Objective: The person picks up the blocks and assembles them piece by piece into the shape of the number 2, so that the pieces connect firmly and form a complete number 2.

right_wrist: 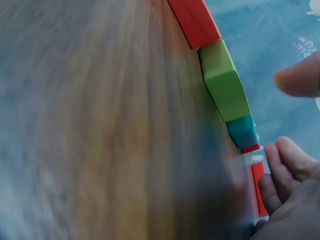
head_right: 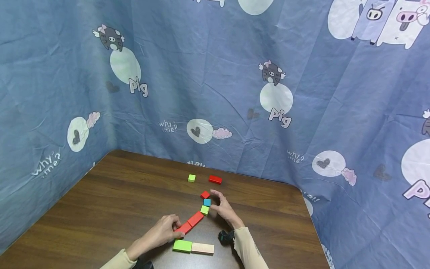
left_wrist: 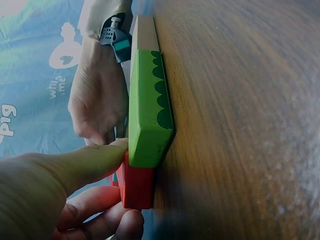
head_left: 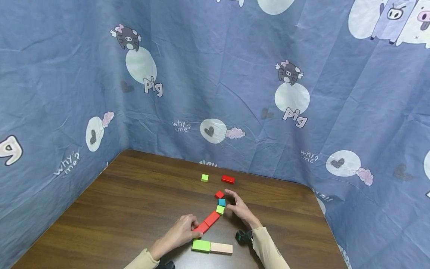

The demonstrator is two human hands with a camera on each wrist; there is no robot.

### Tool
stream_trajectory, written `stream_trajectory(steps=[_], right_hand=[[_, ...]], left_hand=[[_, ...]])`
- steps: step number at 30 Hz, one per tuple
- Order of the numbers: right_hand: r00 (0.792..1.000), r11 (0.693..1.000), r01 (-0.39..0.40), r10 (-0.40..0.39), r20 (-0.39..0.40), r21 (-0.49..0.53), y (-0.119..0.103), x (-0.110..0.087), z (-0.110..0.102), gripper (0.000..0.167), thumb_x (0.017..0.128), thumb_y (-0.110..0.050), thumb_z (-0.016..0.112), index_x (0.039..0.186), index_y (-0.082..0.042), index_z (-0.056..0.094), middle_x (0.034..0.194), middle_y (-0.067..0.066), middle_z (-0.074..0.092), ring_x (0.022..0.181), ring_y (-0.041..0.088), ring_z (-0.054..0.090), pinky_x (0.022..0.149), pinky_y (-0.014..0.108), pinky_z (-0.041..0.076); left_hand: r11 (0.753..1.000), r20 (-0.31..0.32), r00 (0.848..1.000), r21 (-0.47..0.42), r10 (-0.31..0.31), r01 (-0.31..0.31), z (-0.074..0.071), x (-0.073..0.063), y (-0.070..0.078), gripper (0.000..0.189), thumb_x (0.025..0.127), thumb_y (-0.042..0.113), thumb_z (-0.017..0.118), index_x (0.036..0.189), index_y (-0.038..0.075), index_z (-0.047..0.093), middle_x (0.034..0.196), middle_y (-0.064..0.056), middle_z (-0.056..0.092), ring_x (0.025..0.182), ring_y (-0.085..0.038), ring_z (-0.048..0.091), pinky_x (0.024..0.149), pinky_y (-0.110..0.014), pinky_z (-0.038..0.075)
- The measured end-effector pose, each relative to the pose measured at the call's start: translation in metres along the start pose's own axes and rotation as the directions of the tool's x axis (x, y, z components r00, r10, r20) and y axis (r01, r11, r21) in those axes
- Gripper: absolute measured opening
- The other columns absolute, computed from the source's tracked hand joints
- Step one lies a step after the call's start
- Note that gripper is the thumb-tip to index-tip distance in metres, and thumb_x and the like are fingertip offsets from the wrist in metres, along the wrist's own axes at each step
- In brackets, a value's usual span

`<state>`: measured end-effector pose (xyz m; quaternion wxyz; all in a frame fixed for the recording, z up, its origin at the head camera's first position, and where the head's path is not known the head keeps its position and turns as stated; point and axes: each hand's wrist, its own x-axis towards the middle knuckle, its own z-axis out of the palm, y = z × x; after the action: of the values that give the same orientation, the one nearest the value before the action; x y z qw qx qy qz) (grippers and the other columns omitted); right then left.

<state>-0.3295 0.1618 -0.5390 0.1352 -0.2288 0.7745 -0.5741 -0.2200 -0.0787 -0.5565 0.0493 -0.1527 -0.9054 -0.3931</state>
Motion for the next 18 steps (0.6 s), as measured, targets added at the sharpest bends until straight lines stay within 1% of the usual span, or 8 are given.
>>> stream_trajectory(steps=[6, 12, 15, 18], right_hand=[[0.999, 0.999, -0.005, 0.004, -0.038, -0.039, -0.005, 0.001, 0.006, 0.064, 0.079, 0.006, 0.062, 0.138, 0.01, 0.038, 0.144, 0.028, 0.039, 0.139, 0.042, 0.027, 0.113, 0.059, 0.014], [0.999, 0.998, 0.007, -0.009, -0.035, -0.067, -0.008, 0.0, 0.008, 0.065, 0.077, 0.007, 0.064, 0.137, 0.012, 0.039, 0.143, 0.03, 0.04, 0.137, 0.044, 0.029, 0.112, 0.058, 0.017], [0.999, 0.998, 0.021, -0.024, -0.044, -0.065, -0.004, 0.001, 0.009, 0.065, 0.076, 0.009, 0.064, 0.136, 0.012, 0.039, 0.142, 0.031, 0.04, 0.135, 0.046, 0.03, 0.112, 0.059, 0.017], [0.998, 0.998, 0.032, -0.035, -0.061, -0.046, 0.009, 0.005, 0.008, 0.066, 0.075, 0.01, 0.065, 0.136, 0.01, 0.041, 0.141, 0.029, 0.042, 0.136, 0.045, 0.031, 0.112, 0.059, 0.016]], left_hand=[[1.0, 0.008, 1.0, 0.001, -0.01, 0.01, -0.001, -0.001, 0.002, 0.025, 0.069, 0.018, 0.084, 0.076, 0.008, 0.062, 0.07, 0.002, 0.053, 0.061, -0.002, 0.042, 0.054, -0.02, 0.036], [0.999, 0.024, 0.999, 0.017, -0.035, 0.035, -0.001, -0.001, 0.003, 0.025, 0.07, 0.019, 0.083, 0.078, 0.009, 0.062, 0.071, 0.001, 0.053, 0.061, -0.003, 0.042, 0.053, -0.02, 0.034], [0.999, 0.032, 0.998, 0.018, -0.049, 0.049, -0.001, -0.001, 0.003, 0.025, 0.07, 0.02, 0.082, 0.081, 0.009, 0.062, 0.071, 0.001, 0.052, 0.061, -0.004, 0.042, 0.052, -0.02, 0.034], [0.998, 0.042, 0.997, 0.012, -0.062, 0.062, -0.001, -0.001, 0.003, 0.025, 0.071, 0.021, 0.082, 0.082, 0.009, 0.062, 0.071, 0.001, 0.052, 0.061, -0.004, 0.042, 0.052, -0.02, 0.033]])
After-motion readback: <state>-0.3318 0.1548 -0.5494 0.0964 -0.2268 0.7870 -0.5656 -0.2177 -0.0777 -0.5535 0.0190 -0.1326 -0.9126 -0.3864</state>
